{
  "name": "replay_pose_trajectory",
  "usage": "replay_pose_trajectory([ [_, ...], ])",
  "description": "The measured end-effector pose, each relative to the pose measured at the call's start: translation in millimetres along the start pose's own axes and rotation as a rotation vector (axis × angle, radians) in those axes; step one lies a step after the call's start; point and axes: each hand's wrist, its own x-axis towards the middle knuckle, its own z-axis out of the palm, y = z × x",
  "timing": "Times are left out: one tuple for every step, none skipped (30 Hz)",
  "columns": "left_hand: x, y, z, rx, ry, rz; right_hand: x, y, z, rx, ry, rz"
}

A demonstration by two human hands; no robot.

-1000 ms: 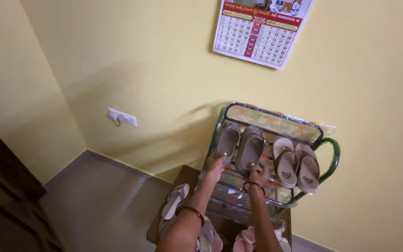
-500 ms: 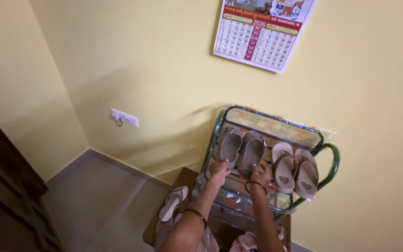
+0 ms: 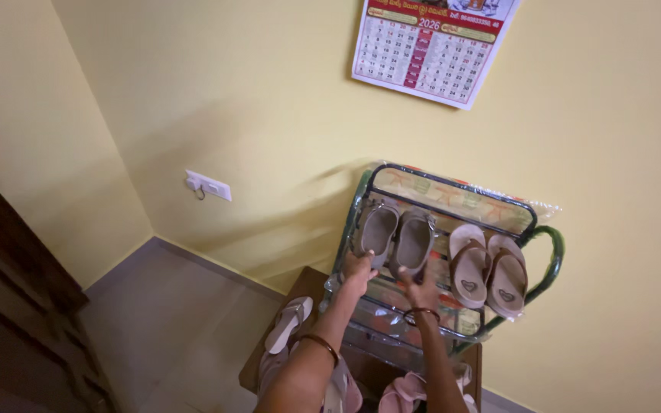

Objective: The person picks up various shoes and sandals from a small wooden table and places them onto a multi-tiered shoe rack. The person handles flip-flops, sandals, and closed shoes, arranging them on the rack's shelves.

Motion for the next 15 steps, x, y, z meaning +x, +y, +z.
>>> replay_pose_trajectory([
  [-3, 0, -1, -0.015, -0.010, 0.000, -4, 2, -1, 0.064, -0.061, 0.001],
  [-5, 1, -1, -0.030, -0.020, 0.000, -7, 3, -3, -0.046, -0.045, -0.052],
  [-5, 2, 0, -0.027, -0.020, -0.004, -8, 6, -3, -0.153, -0.032, -0.106],
  [-6, 3, 0, -0.025, -0.021, -0.008, -9, 8, -3, -0.260, -0.019, -0.161],
  [-6, 4, -2, -0.023, -0.017, -0.011, -9, 10, -2, -0.351, -0.009, -0.126],
  [-6, 5, -2, -0.008, -0.022, -0.019, -9, 11, -1, -0.443, 0.000, -0.091],
  [-6, 5, -4, 0.006, -0.025, -0.030, -10, 12, -1, -0.535, 0.008, -0.055],
  [-5, 5, -5, 0.021, -0.028, -0.041, -11, 11, 1, -0.544, 0.034, -0.047],
  [-6, 4, -7, 0.033, -0.016, -0.045, -13, 10, 3, -0.555, 0.059, -0.039],
  [-5, 3, -9, 0.046, -0.004, -0.050, -16, 8, 6, -0.565, 0.085, -0.031],
  [-5, 2, -9, 0.057, 0.007, -0.057, -19, 6, 6, -0.553, 0.093, -0.040],
  [-4, 1, -9, 0.044, -0.013, -0.056, -22, 3, 7, -0.541, 0.102, -0.050],
  [-2, 1, -9, 0.029, -0.035, -0.054, -24, 1, 8, -0.529, 0.111, -0.061],
  [0, 2, -10, 0.015, -0.057, -0.051, -26, -2, 9, -0.522, 0.118, -0.089],
  [0, 0, -9, 0.021, -0.053, -0.039, -29, -3, 8, -0.518, 0.125, -0.115],
])
